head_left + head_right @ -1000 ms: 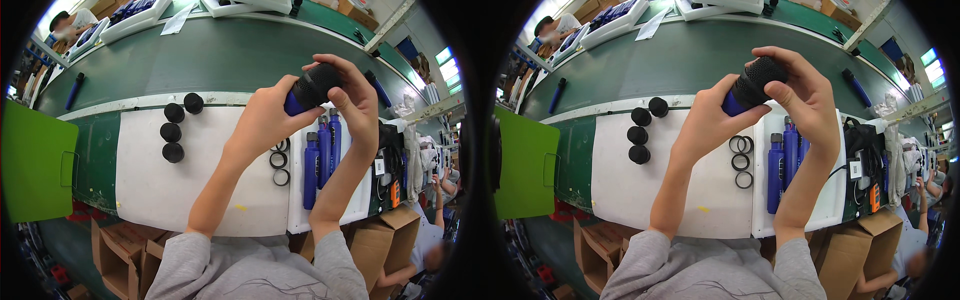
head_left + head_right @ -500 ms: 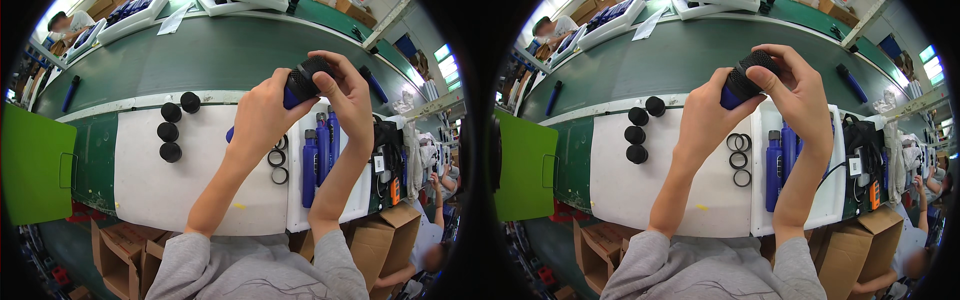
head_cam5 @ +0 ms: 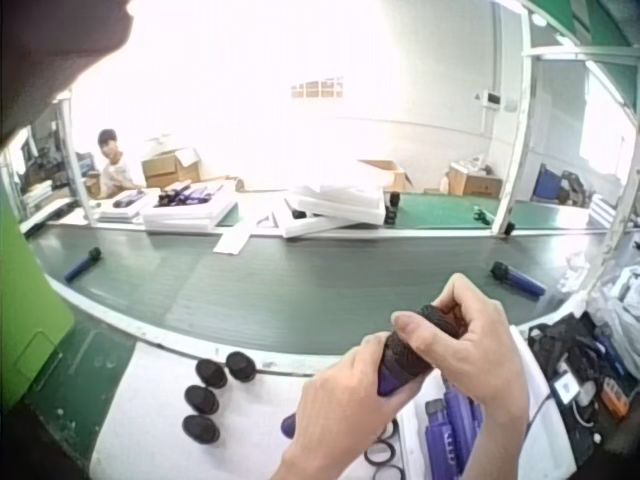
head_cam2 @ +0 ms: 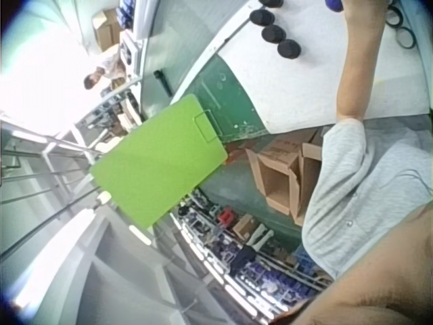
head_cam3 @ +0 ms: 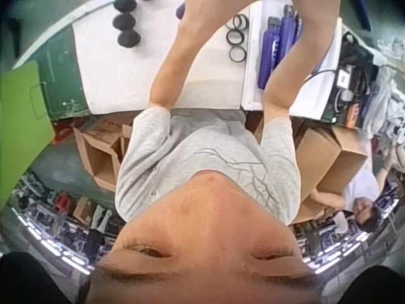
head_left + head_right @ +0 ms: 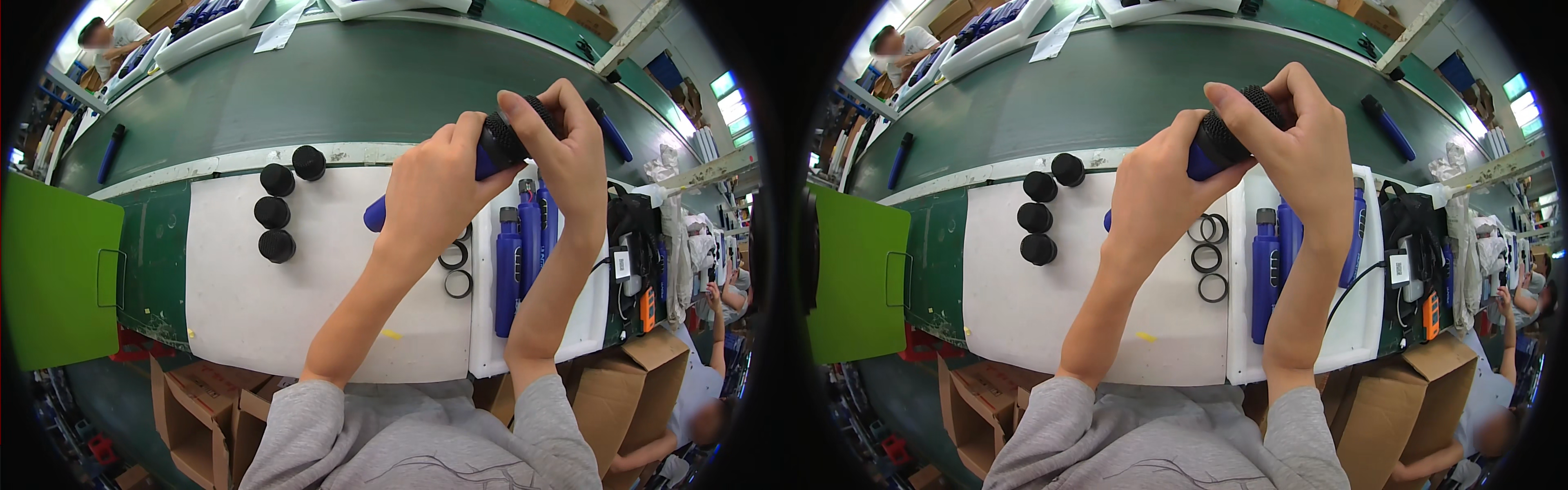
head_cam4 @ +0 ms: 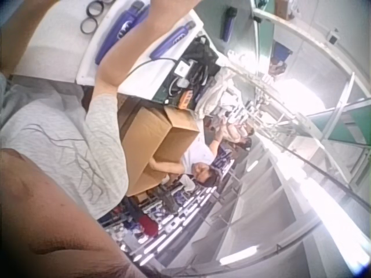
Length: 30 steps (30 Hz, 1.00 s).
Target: The person assembles blue microphones at a workstation by attaching black mesh heads and rings to the bodies. They repeatedly pick up a microphone body, screw on a head, and place the finished unit into a cardboard box. The process is repeated for multiple units throughout the clip.
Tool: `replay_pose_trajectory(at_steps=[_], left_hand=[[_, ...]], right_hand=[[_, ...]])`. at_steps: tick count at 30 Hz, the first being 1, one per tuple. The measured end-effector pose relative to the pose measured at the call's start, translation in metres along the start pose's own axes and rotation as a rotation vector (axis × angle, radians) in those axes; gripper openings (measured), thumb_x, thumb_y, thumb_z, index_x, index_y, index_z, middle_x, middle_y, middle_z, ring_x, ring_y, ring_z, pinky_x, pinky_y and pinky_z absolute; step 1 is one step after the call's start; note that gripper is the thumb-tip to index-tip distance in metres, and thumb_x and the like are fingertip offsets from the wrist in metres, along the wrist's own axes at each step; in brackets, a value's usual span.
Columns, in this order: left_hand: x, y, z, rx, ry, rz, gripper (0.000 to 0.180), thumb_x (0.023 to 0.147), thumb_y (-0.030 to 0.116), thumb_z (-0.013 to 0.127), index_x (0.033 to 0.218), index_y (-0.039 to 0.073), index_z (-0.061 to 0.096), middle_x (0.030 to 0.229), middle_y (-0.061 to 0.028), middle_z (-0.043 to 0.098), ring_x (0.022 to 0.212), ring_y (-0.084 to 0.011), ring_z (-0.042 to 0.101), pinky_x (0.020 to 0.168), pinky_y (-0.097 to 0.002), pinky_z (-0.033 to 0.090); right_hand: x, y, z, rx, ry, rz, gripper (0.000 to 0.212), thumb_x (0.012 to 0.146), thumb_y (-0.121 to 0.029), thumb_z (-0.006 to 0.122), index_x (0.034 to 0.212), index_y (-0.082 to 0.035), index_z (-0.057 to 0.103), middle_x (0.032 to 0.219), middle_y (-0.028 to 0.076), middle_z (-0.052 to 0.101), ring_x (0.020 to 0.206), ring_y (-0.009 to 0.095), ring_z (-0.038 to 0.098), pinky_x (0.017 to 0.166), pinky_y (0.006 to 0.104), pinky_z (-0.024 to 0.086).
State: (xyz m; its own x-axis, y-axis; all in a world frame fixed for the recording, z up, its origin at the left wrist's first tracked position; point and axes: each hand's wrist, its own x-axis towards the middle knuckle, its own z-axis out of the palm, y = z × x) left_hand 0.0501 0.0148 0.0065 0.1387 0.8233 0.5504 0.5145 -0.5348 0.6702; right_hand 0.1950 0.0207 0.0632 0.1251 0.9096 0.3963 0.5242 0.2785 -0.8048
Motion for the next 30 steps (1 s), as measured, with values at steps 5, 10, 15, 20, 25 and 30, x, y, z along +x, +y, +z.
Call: replay_pose_trajectory(at_steps=[5, 10, 15, 20, 25, 30], left_hand=[[-0.002, 0.002, 0.003, 0.042, -0.01, 0.016, 0.048, 0.076, 0.033, 0.086, 0.105, 0.002, 0.061, 0.079, -0.0132, 0.07, 0.067, -0.0286, 0.07, 0.06, -0.0362, 0.056], [0.001, 0.002, -0.002, -0.102, -0.051, -0.039, 0.045, 0.077, 0.029, 0.086, 0.103, 0.001, 0.062, 0.076, -0.0118, 0.069, 0.063, -0.0233, 0.068, 0.06, -0.0336, 0.054], [0.005, 0.006, -0.014, -0.345, -0.196, -0.194, 0.041, 0.079, 0.027, 0.084, 0.103, 0.0, 0.063, 0.074, -0.0061, 0.068, 0.064, -0.0127, 0.064, 0.06, -0.0283, 0.052], [0.006, 0.009, -0.022, -0.464, -0.298, -0.276, 0.042, 0.08, 0.028, 0.083, 0.104, 0.0, 0.063, 0.074, -0.0039, 0.067, 0.065, -0.0091, 0.062, 0.06, -0.026, 0.05], [0.001, 0.006, -0.014, -0.247, -0.168, -0.126, 0.047, 0.08, 0.03, 0.083, 0.107, 0.0, 0.061, 0.076, -0.0084, 0.068, 0.064, -0.0174, 0.065, 0.062, -0.0302, 0.052], [0.001, 0.003, -0.009, -0.126, -0.065, -0.052, 0.049, 0.079, 0.031, 0.084, 0.109, 0.0, 0.06, 0.08, -0.0145, 0.07, 0.068, -0.0279, 0.07, 0.063, -0.0355, 0.054]], right_hand=[[-0.003, -0.009, -0.003, -0.31, 0.047, 0.116, 0.061, 0.078, -0.056, 0.079, 0.073, -0.002, 0.051, 0.062, 0.002, 0.056, 0.057, 0.009, 0.049, 0.053, 0.0255, 0.043], [-0.006, -0.002, -0.019, 0.161, -0.048, -0.086, 0.051, 0.09, -0.045, 0.072, 0.108, 0.002, 0.065, 0.093, 0.008, 0.066, 0.083, 0.012, 0.06, 0.079, 0.0254, 0.048], [-0.005, 0.015, -0.038, 0.324, -0.355, -0.204, 0.044, 0.093, -0.012, 0.07, 0.133, 0.001, 0.058, 0.119, 0.01, 0.066, 0.11, 0.017, 0.063, 0.1, 0.0308, 0.047], [-0.007, 0.012, -0.036, 0.447, -0.28, -0.236, 0.043, 0.091, -0.009, 0.07, 0.131, 0.003, 0.058, 0.118, 0.011, 0.067, 0.109, 0.017, 0.063, 0.098, 0.0303, 0.048], [-0.005, 0.015, -0.038, 0.343, -0.317, -0.228, 0.042, 0.091, -0.01, 0.071, 0.129, 0.003, 0.059, 0.116, 0.011, 0.067, 0.105, 0.016, 0.064, 0.096, 0.0294, 0.049], [-0.006, 0.015, -0.034, 0.302, -0.304, -0.165, 0.041, 0.092, -0.016, 0.073, 0.126, 0.004, 0.06, 0.112, 0.01, 0.067, 0.102, 0.015, 0.064, 0.092, 0.0279, 0.05]])
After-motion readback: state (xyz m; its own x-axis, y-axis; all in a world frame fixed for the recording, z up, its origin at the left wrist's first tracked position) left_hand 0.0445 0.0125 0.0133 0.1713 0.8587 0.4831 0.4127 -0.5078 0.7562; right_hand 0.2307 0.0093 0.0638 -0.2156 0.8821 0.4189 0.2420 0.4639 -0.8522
